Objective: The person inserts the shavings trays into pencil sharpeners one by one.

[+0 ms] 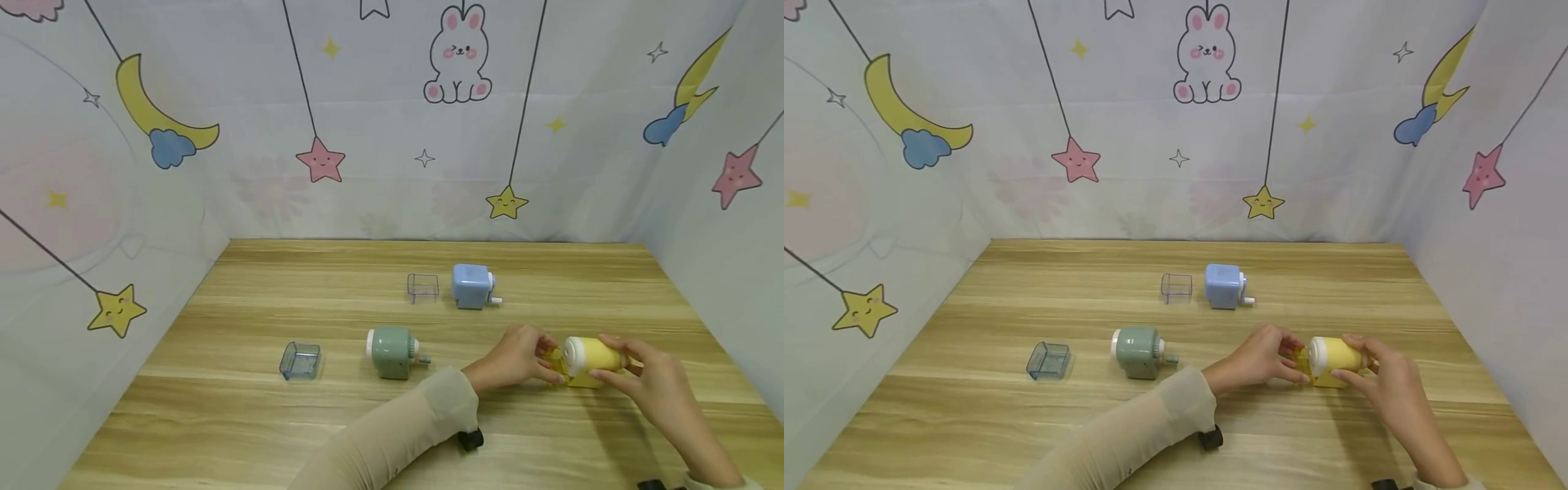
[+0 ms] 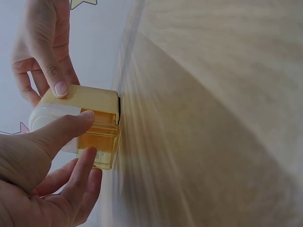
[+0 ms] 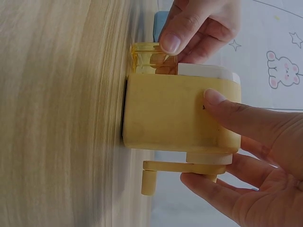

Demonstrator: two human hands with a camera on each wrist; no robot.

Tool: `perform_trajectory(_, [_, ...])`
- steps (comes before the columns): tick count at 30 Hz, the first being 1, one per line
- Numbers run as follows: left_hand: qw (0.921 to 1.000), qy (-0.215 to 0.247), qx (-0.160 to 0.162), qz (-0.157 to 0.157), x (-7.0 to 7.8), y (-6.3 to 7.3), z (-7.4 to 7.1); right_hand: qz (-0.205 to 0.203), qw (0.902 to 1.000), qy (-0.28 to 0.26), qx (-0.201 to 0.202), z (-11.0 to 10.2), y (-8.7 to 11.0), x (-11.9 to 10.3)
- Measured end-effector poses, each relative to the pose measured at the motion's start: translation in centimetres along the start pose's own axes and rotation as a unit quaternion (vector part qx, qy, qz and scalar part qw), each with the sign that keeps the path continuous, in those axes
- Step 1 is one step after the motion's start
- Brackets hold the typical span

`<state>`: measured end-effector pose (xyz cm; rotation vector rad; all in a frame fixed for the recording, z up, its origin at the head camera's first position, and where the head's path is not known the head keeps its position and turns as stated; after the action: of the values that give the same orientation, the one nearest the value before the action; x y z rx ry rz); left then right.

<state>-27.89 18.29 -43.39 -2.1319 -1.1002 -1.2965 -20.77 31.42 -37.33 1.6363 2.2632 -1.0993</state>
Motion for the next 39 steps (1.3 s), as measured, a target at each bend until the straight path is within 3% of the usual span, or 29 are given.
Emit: perform_trajectory(39, [0.9998, -0.020, 0.003, 0.007, 0.24, -0.16, 0.35, -0.007, 1.0000, 0.004, 0.001, 0.07, 0.08, 0.00])
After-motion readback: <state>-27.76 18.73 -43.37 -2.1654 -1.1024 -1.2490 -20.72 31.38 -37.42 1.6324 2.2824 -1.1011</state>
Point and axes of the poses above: each hand's wrist, its own y-axis away from the middle knuckle, its own z-axis out of the palm, x = y × z, the point moved 9 cm from there along -y, towards the middle knuckle, and after that the axes turned 4 degrees about -z, right-handed, at the moved point
